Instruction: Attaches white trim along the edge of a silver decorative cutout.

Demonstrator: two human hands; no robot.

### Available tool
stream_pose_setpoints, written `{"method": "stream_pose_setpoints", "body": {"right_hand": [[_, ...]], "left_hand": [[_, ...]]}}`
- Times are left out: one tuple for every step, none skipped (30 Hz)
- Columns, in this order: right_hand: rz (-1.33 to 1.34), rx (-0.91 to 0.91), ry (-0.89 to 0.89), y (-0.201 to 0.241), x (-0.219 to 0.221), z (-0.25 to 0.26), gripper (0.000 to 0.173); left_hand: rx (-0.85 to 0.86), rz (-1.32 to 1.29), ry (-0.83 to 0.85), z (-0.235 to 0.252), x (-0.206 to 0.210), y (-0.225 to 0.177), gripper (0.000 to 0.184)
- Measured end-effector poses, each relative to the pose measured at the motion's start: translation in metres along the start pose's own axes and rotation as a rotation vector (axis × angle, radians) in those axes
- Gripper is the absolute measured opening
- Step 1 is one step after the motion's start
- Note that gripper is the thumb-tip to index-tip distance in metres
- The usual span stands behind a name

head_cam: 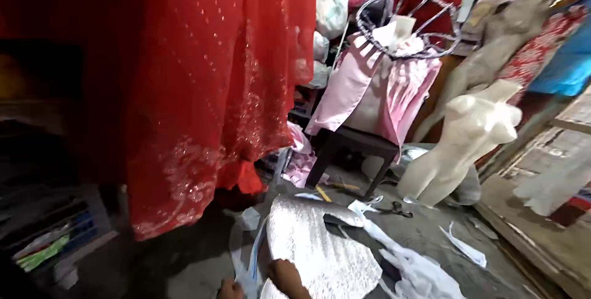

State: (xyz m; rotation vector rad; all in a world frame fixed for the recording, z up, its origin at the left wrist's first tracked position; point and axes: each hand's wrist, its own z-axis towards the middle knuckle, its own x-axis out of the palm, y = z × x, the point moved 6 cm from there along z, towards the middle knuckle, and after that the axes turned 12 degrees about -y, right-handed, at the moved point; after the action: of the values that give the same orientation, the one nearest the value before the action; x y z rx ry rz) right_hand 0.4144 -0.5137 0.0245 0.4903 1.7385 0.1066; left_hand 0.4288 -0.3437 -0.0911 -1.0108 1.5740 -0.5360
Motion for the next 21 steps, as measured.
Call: {"method": "stream_pose_setpoints", "body": {"right_hand": [[-0.010,0.010,-0.002,0.001,0.000,0.002,0.037],[-0.015,0.017,0.002,0.004,0.000,0.002,0.038],[-0.023,0.015,0.022,0.008,0.002,0.000,0.038],[-0.027,0.000,0.060,0.011,0.006,0.000,0.039],[-0.027,-0.035,0.103,0.013,0.010,0.003,0.040],[-0.008,-0.091,0.154,0.012,0.020,0.009,0.041],[0.026,-0.162,0.202,0.008,0.036,0.014,0.045],[0.071,-0.221,0.218,0.003,0.050,0.013,0.050],[0.124,-0.263,0.192,-0.003,0.060,0.009,0.054],[0.177,-0.288,0.142,-0.011,0.066,0.003,0.057],[0.206,-0.276,0.086,-0.020,0.070,-0.001,0.059],[0.206,-0.235,0.020,-0.032,0.074,-0.009,0.056],[0.176,-0.187,-0.044,-0.042,0.078,-0.022,0.051],[0.110,-0.149,-0.068,-0.048,0.084,-0.036,0.047],[0.029,-0.131,-0.055,-0.053,0.090,-0.050,0.045],[-0.035,-0.126,-0.027,-0.056,0.097,-0.062,0.045],[-0.077,-0.121,0.004,-0.060,0.104,-0.072,0.046],[-0.092,-0.114,0.022,-0.063,0.111,-0.078,0.047],[-0.089,-0.104,0.024,-0.066,0.117,-0.082,0.048],[-0.074,-0.091,0.022,-0.067,0.120,-0.083,0.049],[-0.061,-0.076,0.030,-0.066,0.118,-0.082,0.049]], "left_hand": [[-0.013,-0.073,-0.071,0.003,-0.003,0.003,0.045],[-0.042,-0.114,-0.098,0.001,-0.010,0.003,0.044],[-0.076,-0.135,-0.098,-0.004,-0.021,-0.002,0.043],[-0.113,-0.173,-0.098,-0.011,-0.032,-0.008,0.043],[-0.145,-0.213,-0.106,-0.013,-0.038,-0.009,0.043],[-0.178,-0.247,-0.120,-0.011,-0.041,-0.008,0.044],[-0.212,-0.284,-0.131,-0.007,-0.039,0.000,0.045],[-0.224,-0.317,-0.138,-0.004,-0.034,0.012,0.046],[-0.223,-0.348,-0.145,-0.003,-0.030,0.022,0.046],[-0.224,-0.366,-0.158,-0.003,-0.028,0.030,0.046],[-0.225,-0.379,-0.170,-0.002,-0.027,0.032,0.045],[-0.221,-0.388,-0.175,-0.001,-0.026,0.030,0.044],[-0.207,-0.389,-0.178,-0.001,-0.026,0.026,0.042],[-0.175,-0.384,-0.180,0.000,-0.027,0.017,0.041],[-0.127,-0.380,-0.181,0.000,-0.028,0.005,0.041],[-0.065,-0.385,-0.184,-0.001,-0.030,-0.008,0.040],[-0.002,-0.416,-0.184,-0.002,-0.032,-0.022,0.039],[0.054,-0.455,-0.182,-0.002,-0.033,-0.036,0.037],[0.103,-0.484,-0.181,-0.002,-0.035,-0.050,0.035],[0.146,-0.485,-0.172,-0.001,-0.038,-0.063,0.034],[0.191,-0.458,-0.168,0.001,-0.040,-0.075,0.033]]}}
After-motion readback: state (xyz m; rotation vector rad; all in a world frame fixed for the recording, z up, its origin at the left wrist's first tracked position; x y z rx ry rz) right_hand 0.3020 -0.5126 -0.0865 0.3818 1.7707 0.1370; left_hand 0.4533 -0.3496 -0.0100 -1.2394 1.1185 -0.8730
